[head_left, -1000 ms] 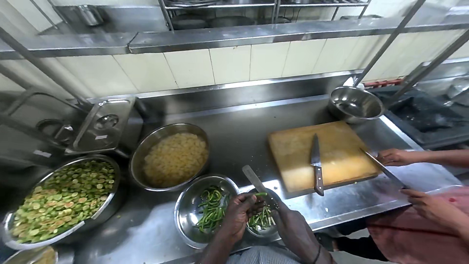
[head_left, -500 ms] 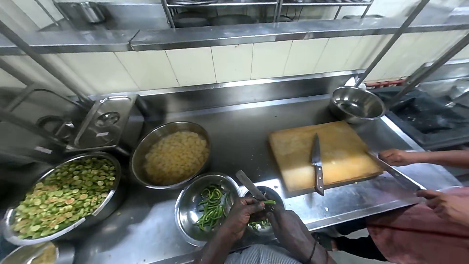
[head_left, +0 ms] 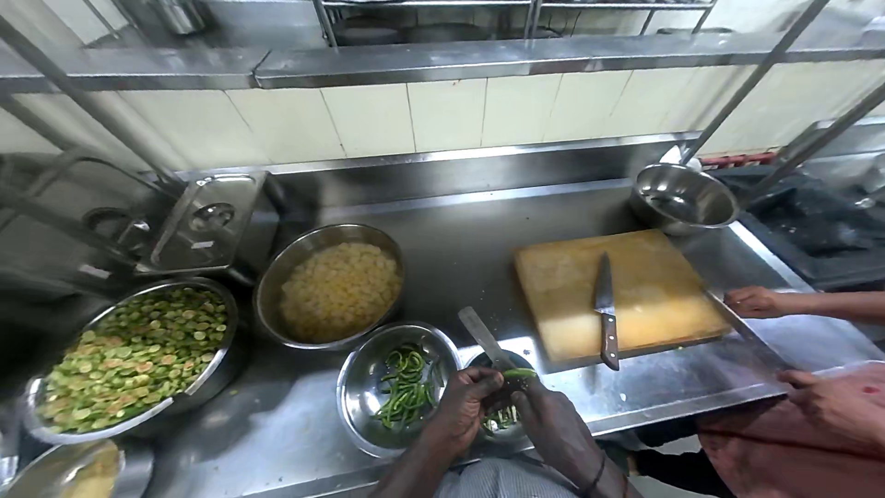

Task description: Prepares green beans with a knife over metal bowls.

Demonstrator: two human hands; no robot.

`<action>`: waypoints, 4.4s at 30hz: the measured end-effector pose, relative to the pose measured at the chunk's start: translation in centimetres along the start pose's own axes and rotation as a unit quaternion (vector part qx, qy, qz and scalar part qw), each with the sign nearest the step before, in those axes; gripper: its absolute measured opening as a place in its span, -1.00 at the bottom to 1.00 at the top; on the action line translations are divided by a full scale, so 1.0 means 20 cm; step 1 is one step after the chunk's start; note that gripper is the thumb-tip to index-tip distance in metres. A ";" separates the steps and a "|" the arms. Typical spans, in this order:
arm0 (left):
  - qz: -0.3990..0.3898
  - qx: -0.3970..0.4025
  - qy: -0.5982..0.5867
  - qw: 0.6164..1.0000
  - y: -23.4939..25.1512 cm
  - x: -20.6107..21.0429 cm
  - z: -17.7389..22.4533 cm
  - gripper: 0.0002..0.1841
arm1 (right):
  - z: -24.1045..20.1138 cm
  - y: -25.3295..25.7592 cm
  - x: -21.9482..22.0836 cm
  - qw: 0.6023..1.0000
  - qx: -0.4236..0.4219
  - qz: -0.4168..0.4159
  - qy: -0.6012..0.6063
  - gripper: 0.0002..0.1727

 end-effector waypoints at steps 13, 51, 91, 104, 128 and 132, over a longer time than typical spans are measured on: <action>-0.010 -0.014 0.051 0.999 0.03 0.01 -0.04 -0.81 | -0.01 0.03 0.04 0.998 -0.027 -0.042 -0.030 -0.55; -0.050 0.215 0.691 0.688 -0.02 -0.10 -0.09 -0.67 | 0.21 0.06 0.18 0.789 0.129 -0.296 0.522 -0.26; 0.047 0.117 0.141 0.982 -0.07 -0.27 0.12 -0.95 | 0.07 -0.09 0.12 0.998 -0.035 -0.055 0.003 -0.54; 0.059 0.092 0.156 0.982 -0.08 -0.17 0.08 -0.93 | -0.04 -0.11 0.10 0.993 0.009 -0.073 -0.097 -0.54; 0.040 -0.042 0.050 0.997 -0.07 -0.11 0.01 -0.89 | -0.05 -0.05 0.11 0.992 -0.005 -0.074 -0.107 -0.54; 0.002 -0.051 -0.002 0.999 -0.06 -0.12 0.01 -0.82 | -0.01 -0.03 0.12 0.998 -0.012 -0.040 -0.045 -0.52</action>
Point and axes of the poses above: each hand's wrist, its own y-axis towards the middle knuckle, its own x-axis out of the palm, z = x × y, the point moved 2 cm from there along y, towards the middle knuckle, and after that the axes turned 3 degrees about -y, right-handed, at the moved point
